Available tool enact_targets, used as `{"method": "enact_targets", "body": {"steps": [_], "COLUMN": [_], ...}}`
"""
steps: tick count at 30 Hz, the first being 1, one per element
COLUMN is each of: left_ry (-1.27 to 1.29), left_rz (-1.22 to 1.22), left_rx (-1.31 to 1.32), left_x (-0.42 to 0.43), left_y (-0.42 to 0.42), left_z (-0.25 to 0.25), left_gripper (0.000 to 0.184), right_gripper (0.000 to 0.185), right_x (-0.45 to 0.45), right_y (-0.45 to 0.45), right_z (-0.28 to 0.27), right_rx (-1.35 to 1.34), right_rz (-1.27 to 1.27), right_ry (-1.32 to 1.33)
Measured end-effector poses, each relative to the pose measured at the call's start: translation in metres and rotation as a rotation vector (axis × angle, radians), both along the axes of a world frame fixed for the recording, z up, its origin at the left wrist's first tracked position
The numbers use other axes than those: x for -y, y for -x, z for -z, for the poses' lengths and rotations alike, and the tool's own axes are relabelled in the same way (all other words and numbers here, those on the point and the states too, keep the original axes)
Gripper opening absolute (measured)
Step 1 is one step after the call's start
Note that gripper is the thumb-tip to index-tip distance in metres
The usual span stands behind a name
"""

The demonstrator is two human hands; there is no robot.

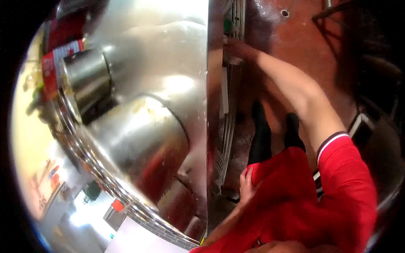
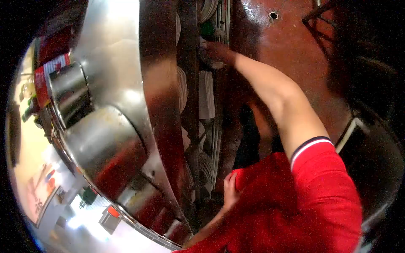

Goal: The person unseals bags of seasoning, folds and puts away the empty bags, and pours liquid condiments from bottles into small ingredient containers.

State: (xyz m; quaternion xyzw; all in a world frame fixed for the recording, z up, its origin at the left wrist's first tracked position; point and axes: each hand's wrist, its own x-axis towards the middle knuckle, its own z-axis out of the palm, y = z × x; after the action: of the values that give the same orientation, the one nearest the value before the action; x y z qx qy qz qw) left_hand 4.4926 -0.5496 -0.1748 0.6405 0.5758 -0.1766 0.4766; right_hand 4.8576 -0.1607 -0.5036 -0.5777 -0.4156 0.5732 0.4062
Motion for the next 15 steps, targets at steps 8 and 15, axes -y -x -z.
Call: {"method": "enact_targets", "body": {"steps": [8,15], "left_ry": [-0.041,-0.14], "left_rz": [0.025,0.012], "left_rx": [-0.003,0.048], "left_x": [-0.006,-0.009], "left_y": [0.021,0.003], "left_z": [0.018,0.006], "left_gripper": [0.083,0.078], "right_gripper": [0.041,0.074], "right_x": [-0.051,-0.032], "right_y": [0.013,0.024], "right_z": [-0.044,0.012], "right_rx": [-0.047,0.427], "right_rz": [0.027,0.144], "right_ry": [-0.118,-0.35]}}
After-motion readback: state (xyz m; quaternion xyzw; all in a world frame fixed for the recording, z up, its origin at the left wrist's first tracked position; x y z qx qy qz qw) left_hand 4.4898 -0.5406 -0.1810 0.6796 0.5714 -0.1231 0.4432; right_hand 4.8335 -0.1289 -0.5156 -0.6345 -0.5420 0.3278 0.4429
